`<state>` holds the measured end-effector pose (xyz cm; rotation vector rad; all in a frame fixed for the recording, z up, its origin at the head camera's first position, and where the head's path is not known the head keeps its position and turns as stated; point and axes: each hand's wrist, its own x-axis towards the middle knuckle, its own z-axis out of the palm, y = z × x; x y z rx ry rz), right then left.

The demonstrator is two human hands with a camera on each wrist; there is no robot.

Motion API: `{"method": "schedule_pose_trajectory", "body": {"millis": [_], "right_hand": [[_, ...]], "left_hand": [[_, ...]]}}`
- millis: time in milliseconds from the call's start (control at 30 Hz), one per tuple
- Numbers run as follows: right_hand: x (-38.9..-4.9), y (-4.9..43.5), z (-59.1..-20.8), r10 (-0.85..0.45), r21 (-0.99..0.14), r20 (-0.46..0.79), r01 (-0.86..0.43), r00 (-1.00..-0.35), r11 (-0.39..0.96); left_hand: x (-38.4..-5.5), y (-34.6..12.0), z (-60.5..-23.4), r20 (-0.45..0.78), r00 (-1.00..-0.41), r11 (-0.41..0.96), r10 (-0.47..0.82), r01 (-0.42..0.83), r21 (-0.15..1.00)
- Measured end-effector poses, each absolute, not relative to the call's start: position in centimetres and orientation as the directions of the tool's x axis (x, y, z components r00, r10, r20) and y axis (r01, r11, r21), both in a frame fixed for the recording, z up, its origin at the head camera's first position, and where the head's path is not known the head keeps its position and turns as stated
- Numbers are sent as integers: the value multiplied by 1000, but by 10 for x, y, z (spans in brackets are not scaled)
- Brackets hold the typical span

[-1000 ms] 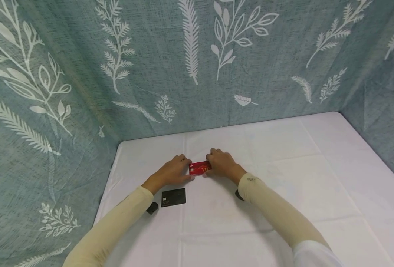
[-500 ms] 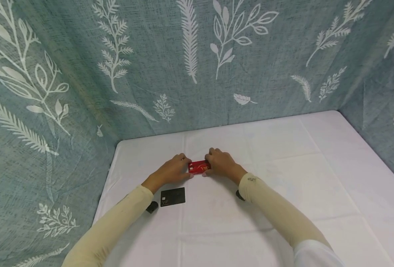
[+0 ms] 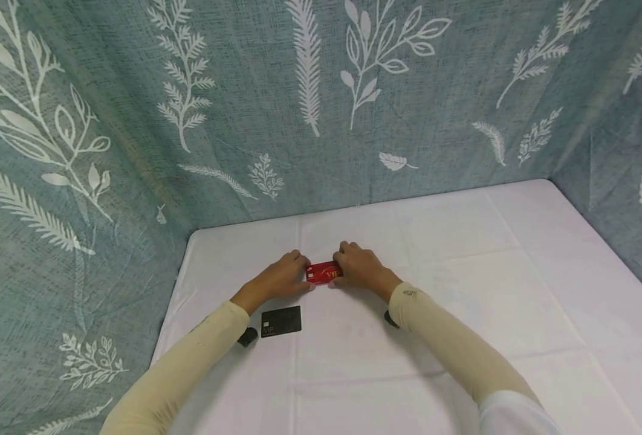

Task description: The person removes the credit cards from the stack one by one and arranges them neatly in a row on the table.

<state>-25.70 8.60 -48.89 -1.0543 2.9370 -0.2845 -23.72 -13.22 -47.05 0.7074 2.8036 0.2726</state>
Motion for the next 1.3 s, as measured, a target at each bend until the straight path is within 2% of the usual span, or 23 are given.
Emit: {"method": "schedule_pose_trajectory", "body": {"millis": [1300], "right_hand": [[-254,82,-488,-628,-222,39,-619,-777,753]], "left_hand": [[-233,-137,-471,-154,-854,860,497,461,217]]}}
